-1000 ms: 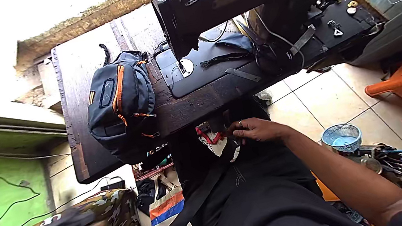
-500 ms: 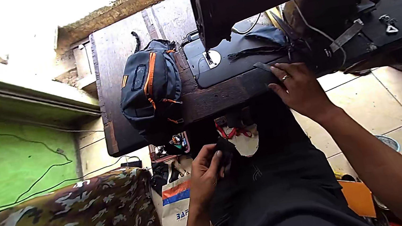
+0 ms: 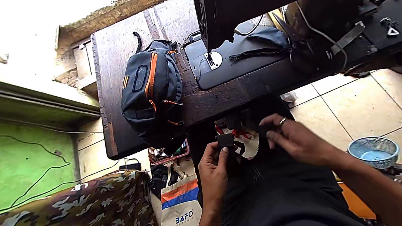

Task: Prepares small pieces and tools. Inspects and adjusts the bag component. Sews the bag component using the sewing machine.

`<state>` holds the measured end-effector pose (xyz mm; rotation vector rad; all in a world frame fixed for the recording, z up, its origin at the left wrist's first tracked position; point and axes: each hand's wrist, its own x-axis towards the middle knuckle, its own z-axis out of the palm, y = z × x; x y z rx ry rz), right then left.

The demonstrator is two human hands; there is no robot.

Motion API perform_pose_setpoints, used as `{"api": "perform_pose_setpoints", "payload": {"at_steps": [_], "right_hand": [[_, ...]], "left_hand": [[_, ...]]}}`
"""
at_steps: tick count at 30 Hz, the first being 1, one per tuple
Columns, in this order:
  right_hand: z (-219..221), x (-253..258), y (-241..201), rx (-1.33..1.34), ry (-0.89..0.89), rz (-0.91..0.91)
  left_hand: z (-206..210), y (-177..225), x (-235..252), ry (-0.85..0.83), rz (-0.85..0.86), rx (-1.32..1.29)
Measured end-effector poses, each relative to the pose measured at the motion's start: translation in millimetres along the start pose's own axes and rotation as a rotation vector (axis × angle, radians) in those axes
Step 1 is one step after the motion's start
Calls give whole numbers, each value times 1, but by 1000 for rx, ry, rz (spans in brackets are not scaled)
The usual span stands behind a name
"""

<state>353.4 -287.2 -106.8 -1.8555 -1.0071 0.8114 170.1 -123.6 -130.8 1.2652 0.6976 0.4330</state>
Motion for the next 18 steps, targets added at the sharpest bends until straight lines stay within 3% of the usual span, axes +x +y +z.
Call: {"api": "perform_pose_setpoints", "payload": {"at_steps": [3,9,18], "right_hand": [[33,-5,-10,117,4,-54],[56,-2,-8,-72,92,-298],[58,5,4,-4,109,-288]], "left_hand": [[9,-1,2,48,20,84],[19,4,-1,77,53,106],[28,9,-4,-7,134,157]]}}
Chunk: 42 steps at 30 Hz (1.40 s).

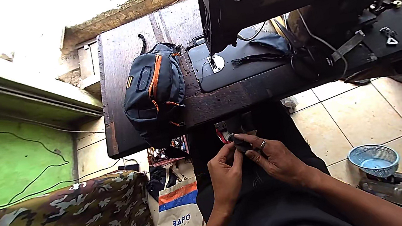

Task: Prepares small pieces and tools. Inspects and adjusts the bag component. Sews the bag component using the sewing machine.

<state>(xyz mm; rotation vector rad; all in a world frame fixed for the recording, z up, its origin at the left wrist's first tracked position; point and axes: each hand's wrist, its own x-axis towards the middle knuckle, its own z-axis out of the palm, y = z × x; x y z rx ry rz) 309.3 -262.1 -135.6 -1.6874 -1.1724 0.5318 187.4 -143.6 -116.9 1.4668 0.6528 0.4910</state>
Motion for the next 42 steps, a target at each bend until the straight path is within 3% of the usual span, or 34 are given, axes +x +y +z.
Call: {"api": "perform_pose_setpoints", "payload": {"at_steps": [11,25,37,42], "right_hand": [[-3,-3,3,40,49,52],[-1,2,-10,379,129,231],[6,11,-17,581,155,428],[7,12,-17,610,106,459]], "left_hand": [[6,-7,0,27,97,106],[14,-19,3,209,504,543],[18,-30,-2,289,636,705],[17,-29,-2,303,522,601]]}}
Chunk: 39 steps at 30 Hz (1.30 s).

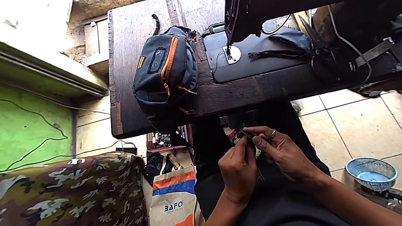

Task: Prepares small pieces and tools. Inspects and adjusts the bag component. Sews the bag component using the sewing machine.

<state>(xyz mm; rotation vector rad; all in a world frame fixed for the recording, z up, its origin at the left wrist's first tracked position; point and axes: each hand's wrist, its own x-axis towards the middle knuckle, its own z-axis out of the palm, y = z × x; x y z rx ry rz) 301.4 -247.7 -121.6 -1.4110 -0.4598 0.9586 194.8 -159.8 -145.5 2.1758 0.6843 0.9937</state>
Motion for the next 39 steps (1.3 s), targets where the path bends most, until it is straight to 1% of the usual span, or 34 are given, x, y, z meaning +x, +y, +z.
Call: {"api": "perform_pose_setpoints", "payload": {"at_steps": [2,4,8,10,11,12,14,16,17,19,22,25,28,31,33,37,39], "right_hand": [[0,-4,1,12,-25,42],[-1,-6,3,19,-17,61],[-1,-2,7,49,10,70],[0,-1,6,67,24,64],[-1,0,5,57,32,51],[-2,0,5,20,38,17],[-5,-1,5,-164,5,-132],[-9,-1,5,-335,-56,-290],[-9,-1,5,-382,-69,-337],[-6,-1,6,-396,-68,-358],[-1,-3,7,-323,-67,-300],[-2,-3,6,-274,-73,-283],[-3,1,0,-210,-76,-148],[-4,0,-7,-106,-97,1],[-3,-2,-7,-64,-91,14],[-4,1,-7,21,-68,32],[-5,0,-9,100,-87,81]], "left_hand": [[-4,1,2,-7,-82,-44],[-6,0,2,-13,-88,-49],[-3,-5,-3,0,63,39],[-3,-6,-5,0,100,51],[-4,-5,-4,-15,76,37],[-7,-3,-2,-51,15,4],[-14,1,5,-176,-156,-81],[-19,2,13,-275,-283,-203],[-21,2,15,-298,-315,-268],[-25,1,18,-317,-331,-353],[-25,1,16,-265,-317,-349],[-21,-1,12,-211,-211,-242],[-19,-4,9,-209,-110,-131],[-22,-8,11,-216,-108,-146],[-24,-9,12,-205,-82,-132],[-18,-7,6,-180,39,-44],[-19,-7,9,-176,26,-51]]}}
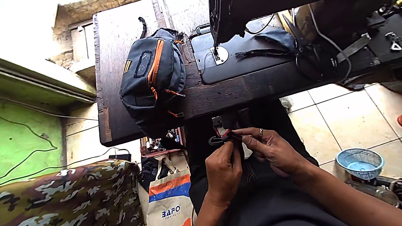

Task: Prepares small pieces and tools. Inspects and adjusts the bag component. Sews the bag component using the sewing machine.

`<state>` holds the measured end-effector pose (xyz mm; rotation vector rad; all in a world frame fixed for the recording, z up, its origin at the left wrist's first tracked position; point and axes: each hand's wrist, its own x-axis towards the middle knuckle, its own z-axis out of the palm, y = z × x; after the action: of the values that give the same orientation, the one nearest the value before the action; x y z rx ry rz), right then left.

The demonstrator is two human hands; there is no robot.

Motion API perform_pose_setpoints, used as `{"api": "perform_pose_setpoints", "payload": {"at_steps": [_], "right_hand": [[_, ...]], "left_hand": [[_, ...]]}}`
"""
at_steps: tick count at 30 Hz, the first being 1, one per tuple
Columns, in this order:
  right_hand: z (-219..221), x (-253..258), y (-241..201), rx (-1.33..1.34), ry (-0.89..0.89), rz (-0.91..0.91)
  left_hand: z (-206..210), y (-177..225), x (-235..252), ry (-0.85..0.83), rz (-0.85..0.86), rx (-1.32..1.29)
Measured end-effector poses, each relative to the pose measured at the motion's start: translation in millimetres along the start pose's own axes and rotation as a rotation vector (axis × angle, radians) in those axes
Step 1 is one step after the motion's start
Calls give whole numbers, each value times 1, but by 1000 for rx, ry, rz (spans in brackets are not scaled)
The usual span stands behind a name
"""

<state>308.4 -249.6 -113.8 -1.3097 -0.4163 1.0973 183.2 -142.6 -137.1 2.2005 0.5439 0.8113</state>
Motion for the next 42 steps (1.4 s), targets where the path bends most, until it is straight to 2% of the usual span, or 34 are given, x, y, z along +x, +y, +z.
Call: {"api": "perform_pose_setpoints", "payload": {"at_steps": [2,5,8,13,18,24,28,32,34,37,40,42], "right_hand": [[-1,-3,-3,59,-23,39],[-3,-2,-5,116,-25,67],[-5,11,-9,95,-3,7],[-4,41,-36,-35,85,-105],[-3,60,-53,-54,133,-158],[-4,72,-55,60,162,-113],[-10,77,-58,122,98,-54],[-10,85,-59,179,143,-12],[-12,90,-60,195,164,-6],[-27,94,-64,69,115,8],[-44,99,-70,-105,24,51],[-57,102,-71,-402,5,-32]], "left_hand": [[-4,1,4,0,-40,-45],[-3,0,6,-10,-1,-64],[-2,-5,14,-38,36,-53],[-7,-13,69,-147,-161,-250],[0,-12,111,-160,-229,-401],[16,-21,114,-131,-259,-555],[10,-28,119,-151,-317,-622],[15,-27,119,-209,-249,-601],[14,-25,121,-223,-309,-687],[3,-26,131,-196,-521,-811],[-6,-29,139,-252,-610,-591],[-7,-31,143,-249,-629,-479]]}}
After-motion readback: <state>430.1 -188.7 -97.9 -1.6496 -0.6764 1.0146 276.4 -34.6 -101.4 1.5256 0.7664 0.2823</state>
